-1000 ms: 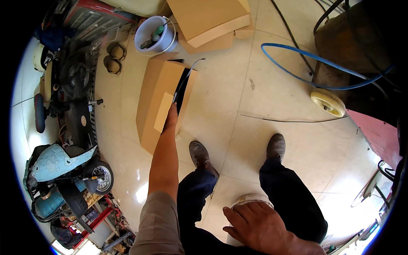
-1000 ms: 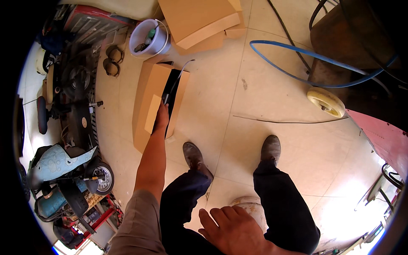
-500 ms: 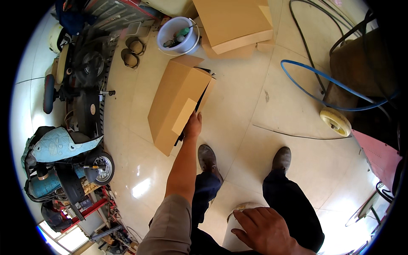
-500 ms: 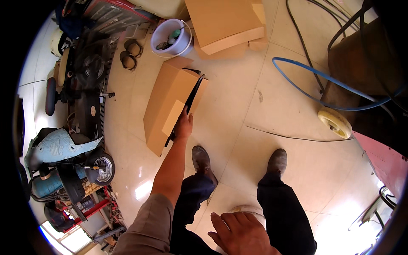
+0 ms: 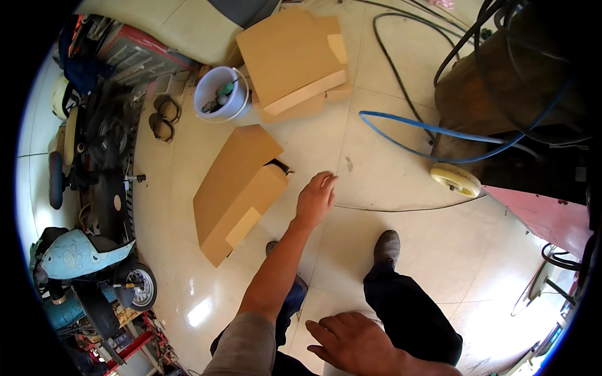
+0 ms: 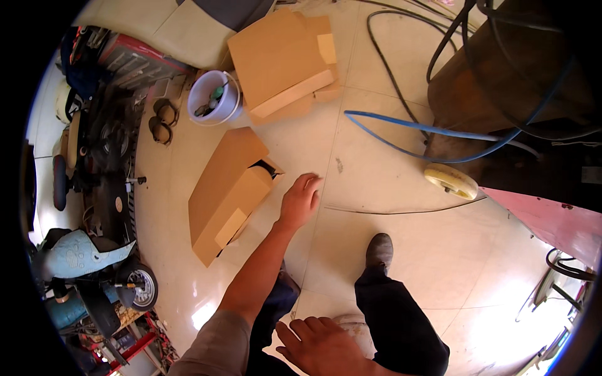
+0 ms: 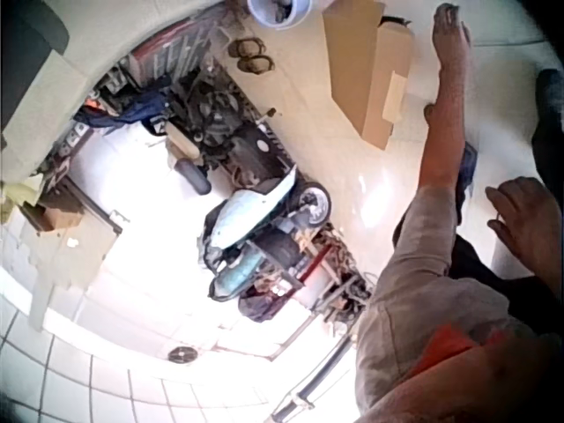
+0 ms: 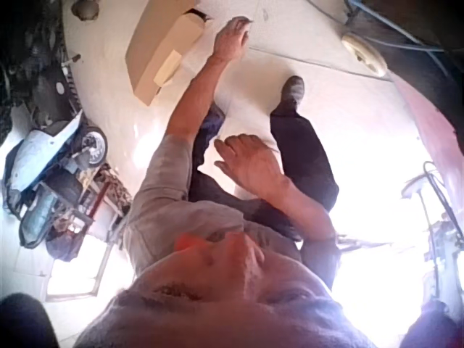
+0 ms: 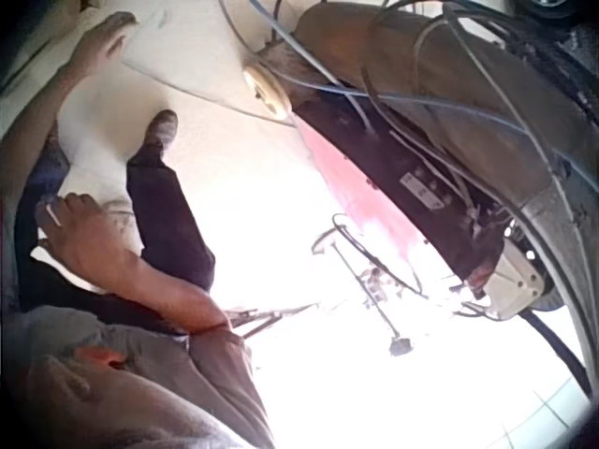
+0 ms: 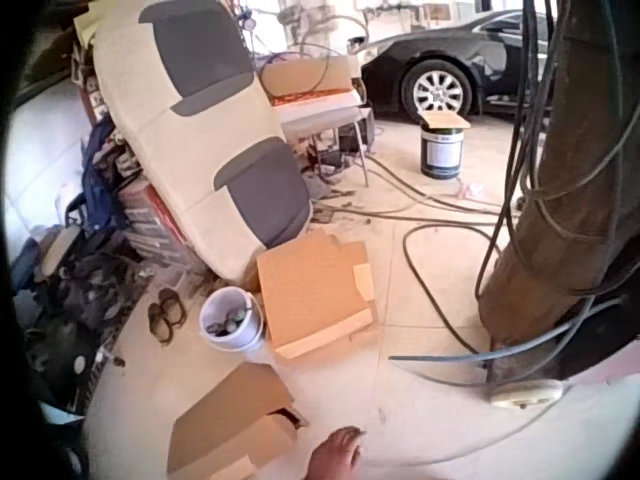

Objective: The person picks up a metal tool from a bucket and inspects it. The person then walks to a cardboard box, opens it, removes a silver rectangular object, and places it back inside.

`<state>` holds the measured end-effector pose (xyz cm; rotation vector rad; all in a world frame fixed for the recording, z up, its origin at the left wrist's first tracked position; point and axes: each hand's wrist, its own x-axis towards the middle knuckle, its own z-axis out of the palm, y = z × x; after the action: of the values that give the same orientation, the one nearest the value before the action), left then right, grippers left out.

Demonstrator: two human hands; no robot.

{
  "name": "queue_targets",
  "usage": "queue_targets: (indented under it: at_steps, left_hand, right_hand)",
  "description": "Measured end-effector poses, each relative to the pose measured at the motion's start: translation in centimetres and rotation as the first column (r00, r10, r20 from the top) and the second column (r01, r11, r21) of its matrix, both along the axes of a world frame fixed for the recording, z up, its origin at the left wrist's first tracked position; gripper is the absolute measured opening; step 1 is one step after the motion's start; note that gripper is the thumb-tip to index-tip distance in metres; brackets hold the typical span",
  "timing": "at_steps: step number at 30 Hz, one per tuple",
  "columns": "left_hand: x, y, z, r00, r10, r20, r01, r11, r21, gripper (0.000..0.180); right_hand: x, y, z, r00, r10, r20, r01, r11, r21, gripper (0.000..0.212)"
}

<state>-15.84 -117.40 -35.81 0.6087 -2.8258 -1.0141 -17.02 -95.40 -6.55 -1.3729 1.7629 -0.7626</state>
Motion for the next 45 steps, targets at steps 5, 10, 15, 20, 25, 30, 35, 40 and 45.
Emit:
queue_targets:
  at_steps: [5,10,15,20,25,30,35,40,45]
  left_hand:
    - [-9.9,-5.8,1.0,0.921,0.211,-0.328,-0.288,0.935,-0.208,0.051]
    - [-9.3,-18.6,-1.3,0.741,0.616,-0.269,-0.666,0.725,-0.174,0.067]
    - [-10.7,-20.3,-1.4,0.404,0.855,0.325,-0.77,0.126,0.626,0.086]
    - [-11.1,-20.5,-4.6,0.337,0.871,0.358,-0.444,-0.189,0.876,0.087]
    - [-12.0,-20.7,-5.9,0.324,0.907,0.268,-0.26,-0.187,0.947,0.083]
    - [-12.3,-20.4,-4.0,0.205,0.947,0.245,-0.355,-0.161,0.921,0.078]
    - [-8.1,-20.8,-5.5,0.114,0.944,0.311,-0.312,-0.263,0.913,0.078]
    - [-8.5,-19.0,-7.9,0.14,0.958,0.251,-0.194,-0.222,0.956,0.084]
    - [-15.0,-12.9,-7.6,0.327,0.901,0.287,-0.124,-0.26,0.958,0.093]
  right_hand:
    - [-1.9,0.0,-0.9,0.998,-0.055,0.01,0.055,0.998,0.026,0.038]
    - [-4.4,-0.8,-0.8,0.995,-0.097,0.028,0.098,0.995,-0.027,0.036]
    - [-6.6,-1.5,-0.8,0.991,-0.132,0.007,0.131,0.991,0.015,0.035]
    - [-7.1,-2.0,-1.2,0.994,-0.104,0.022,0.104,0.994,0.027,0.034]
    - [-6.6,-2.3,-1.5,0.994,-0.095,0.049,0.093,0.995,0.043,0.035]
    - [-6.5,-2.6,-1.8,0.997,-0.083,0.01,0.082,0.995,0.057,0.035]
    - [-6.5,-2.6,-1.4,0.998,-0.068,-0.003,0.068,0.996,0.064,0.037]
    - [-6.4,-2.3,-1.3,0.998,-0.051,0.033,0.048,0.996,0.077,0.038]
    - [-6.4,-2.1,-1.5,0.998,-0.052,0.028,0.05,0.996,0.079,0.039]
